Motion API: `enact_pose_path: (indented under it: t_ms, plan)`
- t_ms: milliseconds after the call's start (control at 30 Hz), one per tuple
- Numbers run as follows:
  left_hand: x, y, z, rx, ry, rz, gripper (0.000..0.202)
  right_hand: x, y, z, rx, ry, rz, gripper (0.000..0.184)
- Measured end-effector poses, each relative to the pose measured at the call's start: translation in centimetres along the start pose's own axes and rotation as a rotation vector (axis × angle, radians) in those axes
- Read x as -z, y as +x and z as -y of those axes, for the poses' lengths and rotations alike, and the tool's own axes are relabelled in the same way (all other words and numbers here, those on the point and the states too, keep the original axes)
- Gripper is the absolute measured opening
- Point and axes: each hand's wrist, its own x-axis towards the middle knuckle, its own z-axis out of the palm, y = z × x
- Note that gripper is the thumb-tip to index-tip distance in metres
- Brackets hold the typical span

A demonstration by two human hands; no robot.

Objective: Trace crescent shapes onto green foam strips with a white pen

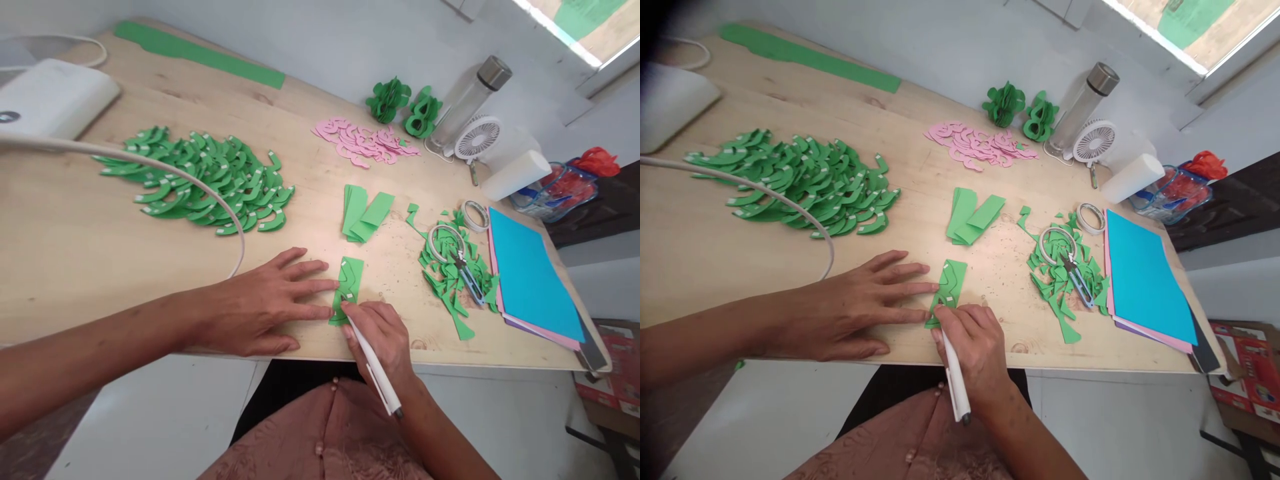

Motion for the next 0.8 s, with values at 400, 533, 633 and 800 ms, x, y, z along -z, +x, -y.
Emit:
enact_pose_path:
  t_ms: [400, 533, 633, 800]
  plan:
    - [-0.38, -0.18, 0.37, -0.017, -0.014, -0.011, 0.051, -0.1, -0.13, 0.0, -0.003, 0.002, -0.005, 0.024]
    - [-0.41, -0.3, 0.45, -0.023, -0.016, -0.031, 0.055, -0.1, -0.09, 0.0, -0.001, -0.002, -0.007, 0.023]
    - [-0.37, -0.37, 0.5, -0.022, -0.032, -0.084, 0.055, -0.06, -0.03, 0.09, -0.017, -0.003, -0.006, 0.024]
    - [-0.51, -0.31, 0.39, -0.027, -0.049, -0.113, 0.049, -0.07, -0.05, 0.09, -0.021, -0.002, 0.0, 0.023]
